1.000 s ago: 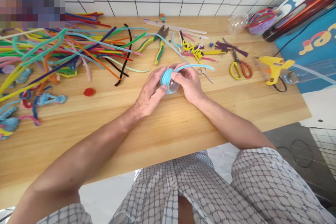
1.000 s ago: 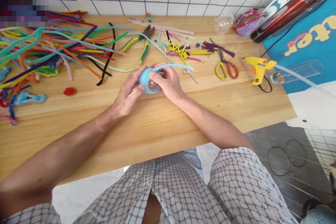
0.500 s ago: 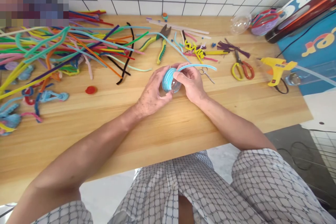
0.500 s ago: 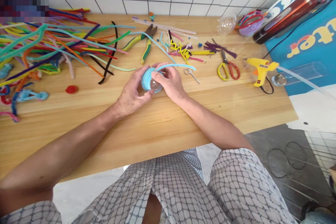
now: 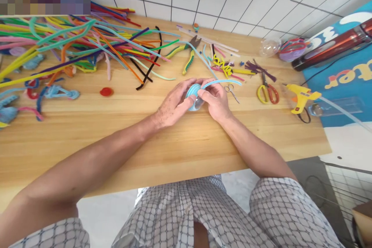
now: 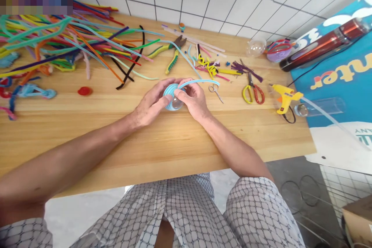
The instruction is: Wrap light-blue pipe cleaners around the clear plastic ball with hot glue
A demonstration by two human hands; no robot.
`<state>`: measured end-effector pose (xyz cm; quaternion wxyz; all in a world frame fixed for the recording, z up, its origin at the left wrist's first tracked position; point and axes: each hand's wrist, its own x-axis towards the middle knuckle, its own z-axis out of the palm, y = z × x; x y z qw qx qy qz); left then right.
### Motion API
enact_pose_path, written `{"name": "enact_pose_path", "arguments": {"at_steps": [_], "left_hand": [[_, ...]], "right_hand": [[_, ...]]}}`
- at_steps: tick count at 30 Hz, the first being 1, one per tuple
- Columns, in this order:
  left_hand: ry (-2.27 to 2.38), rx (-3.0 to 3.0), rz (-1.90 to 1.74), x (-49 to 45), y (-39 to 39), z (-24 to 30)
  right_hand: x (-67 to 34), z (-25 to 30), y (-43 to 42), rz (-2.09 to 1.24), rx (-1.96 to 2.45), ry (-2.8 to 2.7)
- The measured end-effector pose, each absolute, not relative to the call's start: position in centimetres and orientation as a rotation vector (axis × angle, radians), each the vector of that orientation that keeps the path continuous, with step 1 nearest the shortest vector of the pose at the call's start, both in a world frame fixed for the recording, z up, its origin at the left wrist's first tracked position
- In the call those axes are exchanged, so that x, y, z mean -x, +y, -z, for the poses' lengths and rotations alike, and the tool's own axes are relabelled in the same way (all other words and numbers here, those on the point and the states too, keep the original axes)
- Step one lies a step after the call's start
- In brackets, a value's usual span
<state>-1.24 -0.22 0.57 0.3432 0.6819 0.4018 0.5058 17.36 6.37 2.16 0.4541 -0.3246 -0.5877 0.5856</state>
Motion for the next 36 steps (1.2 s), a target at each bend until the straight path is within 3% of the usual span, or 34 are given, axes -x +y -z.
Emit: {"name": "enact_pose_path", "arguments": {"at_steps": [36], "left_hand": [[1.18,-1.901,-1.374,0.5,-0.3,-1.1]], "right_hand": [[-17.5,-2.6,6.3,-1.45,0.908,-1.353]]}}
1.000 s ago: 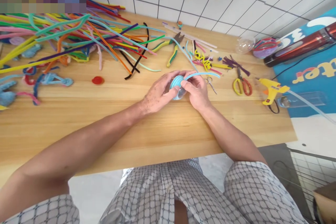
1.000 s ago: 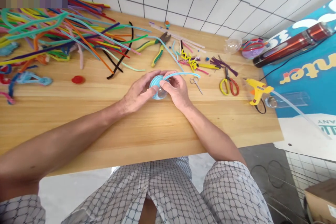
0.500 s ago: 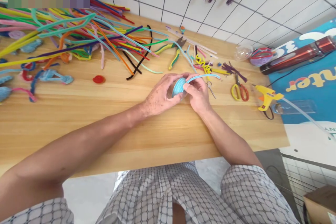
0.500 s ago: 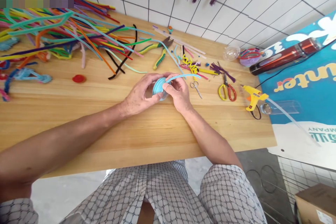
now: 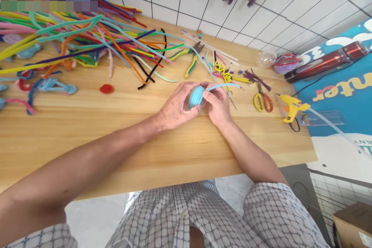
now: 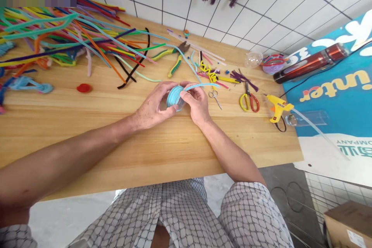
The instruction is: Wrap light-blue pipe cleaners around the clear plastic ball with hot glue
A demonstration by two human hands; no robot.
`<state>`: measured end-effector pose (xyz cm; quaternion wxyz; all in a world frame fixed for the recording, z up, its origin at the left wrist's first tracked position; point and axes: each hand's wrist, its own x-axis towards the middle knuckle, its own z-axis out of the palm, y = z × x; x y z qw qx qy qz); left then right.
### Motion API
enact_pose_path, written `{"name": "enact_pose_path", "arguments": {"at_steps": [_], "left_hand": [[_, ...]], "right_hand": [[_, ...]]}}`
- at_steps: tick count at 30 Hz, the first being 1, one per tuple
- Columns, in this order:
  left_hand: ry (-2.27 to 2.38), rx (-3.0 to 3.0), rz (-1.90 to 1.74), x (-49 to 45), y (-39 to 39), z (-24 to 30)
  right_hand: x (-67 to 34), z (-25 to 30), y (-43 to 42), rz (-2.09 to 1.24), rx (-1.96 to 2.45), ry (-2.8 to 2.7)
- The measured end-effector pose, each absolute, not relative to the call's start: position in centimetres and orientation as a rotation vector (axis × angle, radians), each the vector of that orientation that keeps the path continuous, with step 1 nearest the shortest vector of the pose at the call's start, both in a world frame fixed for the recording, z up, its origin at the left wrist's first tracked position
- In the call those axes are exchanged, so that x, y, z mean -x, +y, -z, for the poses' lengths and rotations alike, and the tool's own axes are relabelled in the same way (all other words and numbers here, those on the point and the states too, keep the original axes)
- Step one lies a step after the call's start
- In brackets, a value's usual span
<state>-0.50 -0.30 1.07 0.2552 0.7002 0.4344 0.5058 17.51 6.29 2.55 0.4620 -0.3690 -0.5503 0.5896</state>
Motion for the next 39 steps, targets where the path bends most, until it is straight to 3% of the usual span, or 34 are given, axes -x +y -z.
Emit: {"name": "enact_pose_path", "arguments": {"at_steps": [39], "left_hand": [[1.203,-1.968,-1.29,1.2,0.0,0.3]], "right_hand": [[-17.3,-2.6,6.2,-1.387,0.926,-1.391]]}}
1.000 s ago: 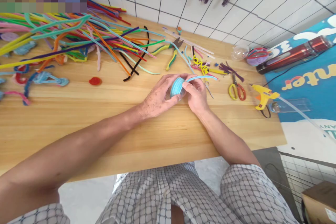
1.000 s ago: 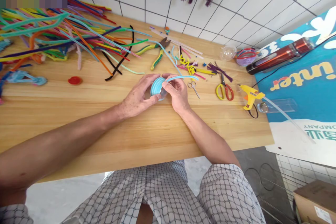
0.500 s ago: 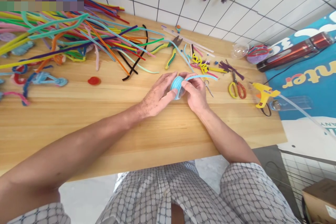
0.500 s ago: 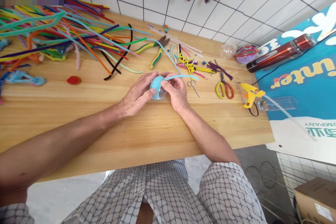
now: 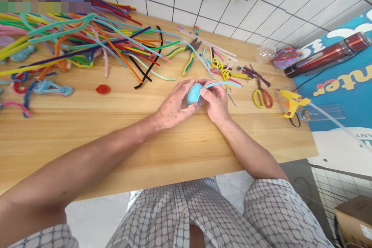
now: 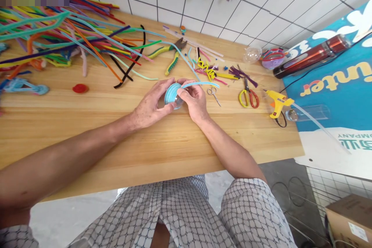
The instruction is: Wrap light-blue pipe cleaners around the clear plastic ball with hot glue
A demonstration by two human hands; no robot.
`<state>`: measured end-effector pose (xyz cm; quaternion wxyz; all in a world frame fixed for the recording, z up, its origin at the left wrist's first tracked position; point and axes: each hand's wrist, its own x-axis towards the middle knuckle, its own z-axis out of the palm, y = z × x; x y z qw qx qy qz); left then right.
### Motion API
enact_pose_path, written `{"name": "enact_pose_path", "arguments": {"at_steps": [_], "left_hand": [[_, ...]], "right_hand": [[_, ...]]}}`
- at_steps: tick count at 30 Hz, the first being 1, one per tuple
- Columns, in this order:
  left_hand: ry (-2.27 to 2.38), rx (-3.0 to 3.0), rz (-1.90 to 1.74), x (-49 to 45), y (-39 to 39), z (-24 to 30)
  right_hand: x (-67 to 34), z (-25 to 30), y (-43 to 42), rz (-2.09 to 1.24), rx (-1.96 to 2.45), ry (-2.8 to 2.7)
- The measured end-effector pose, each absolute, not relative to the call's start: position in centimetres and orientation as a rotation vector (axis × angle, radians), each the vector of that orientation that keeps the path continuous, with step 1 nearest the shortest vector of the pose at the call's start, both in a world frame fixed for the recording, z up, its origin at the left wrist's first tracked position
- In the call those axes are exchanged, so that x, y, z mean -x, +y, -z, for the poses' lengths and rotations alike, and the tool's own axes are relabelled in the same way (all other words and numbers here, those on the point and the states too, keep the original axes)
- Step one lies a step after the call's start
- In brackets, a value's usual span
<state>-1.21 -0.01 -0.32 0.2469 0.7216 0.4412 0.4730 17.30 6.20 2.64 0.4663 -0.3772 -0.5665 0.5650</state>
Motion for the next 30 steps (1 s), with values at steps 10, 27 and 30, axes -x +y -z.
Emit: {"name": "enact_pose_path", "arguments": {"at_steps": [10,27,30], "left_hand": [[1.196,-1.938,-1.28,1.3,-0.1,-0.2],[1.166,-1.956,-1.314,1.0,-0.4,-1.3],[1.162,-1.955,-1.343,0.9,-0.4,-1.1]], "right_hand": [[-17.4,-2.6,6.3,-1.395,0.924,-1.374],[-17.7,-1.6,6.5,-1.409,0.813,-1.41],[-17.6,-1.7,6.4,-1.418,0.794,-1.399]]}}
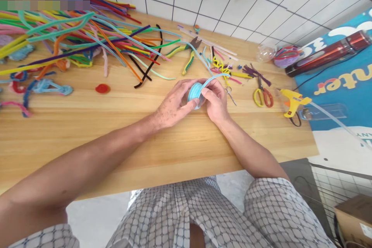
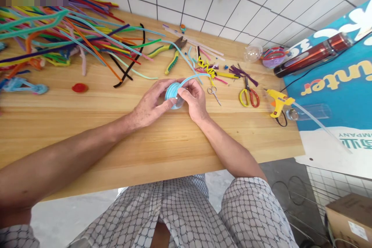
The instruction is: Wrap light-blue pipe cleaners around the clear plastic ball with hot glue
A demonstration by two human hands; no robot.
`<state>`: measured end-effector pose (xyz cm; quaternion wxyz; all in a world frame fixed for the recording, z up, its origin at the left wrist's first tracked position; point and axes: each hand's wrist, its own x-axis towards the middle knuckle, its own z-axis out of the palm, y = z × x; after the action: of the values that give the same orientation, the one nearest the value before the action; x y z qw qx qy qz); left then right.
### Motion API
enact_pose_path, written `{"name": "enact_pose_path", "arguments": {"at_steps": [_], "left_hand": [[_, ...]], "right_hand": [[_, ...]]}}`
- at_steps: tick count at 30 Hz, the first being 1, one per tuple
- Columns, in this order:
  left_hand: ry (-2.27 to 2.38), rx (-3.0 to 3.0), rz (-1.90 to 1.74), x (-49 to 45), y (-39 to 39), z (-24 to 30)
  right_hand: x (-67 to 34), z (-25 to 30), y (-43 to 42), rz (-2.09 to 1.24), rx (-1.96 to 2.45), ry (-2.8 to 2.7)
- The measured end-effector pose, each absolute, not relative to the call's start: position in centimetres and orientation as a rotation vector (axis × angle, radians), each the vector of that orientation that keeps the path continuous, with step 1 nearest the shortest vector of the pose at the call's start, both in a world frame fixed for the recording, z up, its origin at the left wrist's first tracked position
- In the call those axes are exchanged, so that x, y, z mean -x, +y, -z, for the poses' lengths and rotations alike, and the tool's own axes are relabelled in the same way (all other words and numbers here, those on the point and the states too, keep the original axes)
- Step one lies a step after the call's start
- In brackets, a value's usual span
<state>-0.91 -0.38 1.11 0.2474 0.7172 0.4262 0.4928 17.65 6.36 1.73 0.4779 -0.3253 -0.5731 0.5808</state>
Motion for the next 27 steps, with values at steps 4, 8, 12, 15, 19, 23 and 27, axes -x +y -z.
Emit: {"name": "enact_pose_path", "arguments": {"at_steps": [4,8,12,15,19,23,27], "left_hand": [[1.171,-1.945,-1.371,0.86,-0.31,-0.77],[1.173,-1.937,-1.379,0.8,-0.38,-0.84],[1.177,-1.912,-1.384,0.78,-0.44,-0.94],[1.182,-1.921,-1.388,0.79,-0.38,-0.81],[1.19,-1.941,-1.393,0.75,-0.31,-0.64],[1.192,-1.94,-1.391,0.67,-0.34,-0.69],[1.182,-1.947,-1.406,0.61,-0.28,-0.68]], "right_hand": [[-17.73,-1.5,6.45,-1.395,0.811,-1.425],[-17.91,-1.19,6.55,-1.362,0.818,-1.471],[-17.95,-1.16,6.52,-1.338,0.808,-1.49],[-17.9,-1.23,6.42,-1.304,0.828,-1.529],[-17.82,-1.31,6.21,-1.282,0.812,-1.569],[-17.87,-1.29,6.07,-1.258,0.786,-1.627],[-17.99,-1.23,6.1,-1.246,0.785,-1.651]]}}
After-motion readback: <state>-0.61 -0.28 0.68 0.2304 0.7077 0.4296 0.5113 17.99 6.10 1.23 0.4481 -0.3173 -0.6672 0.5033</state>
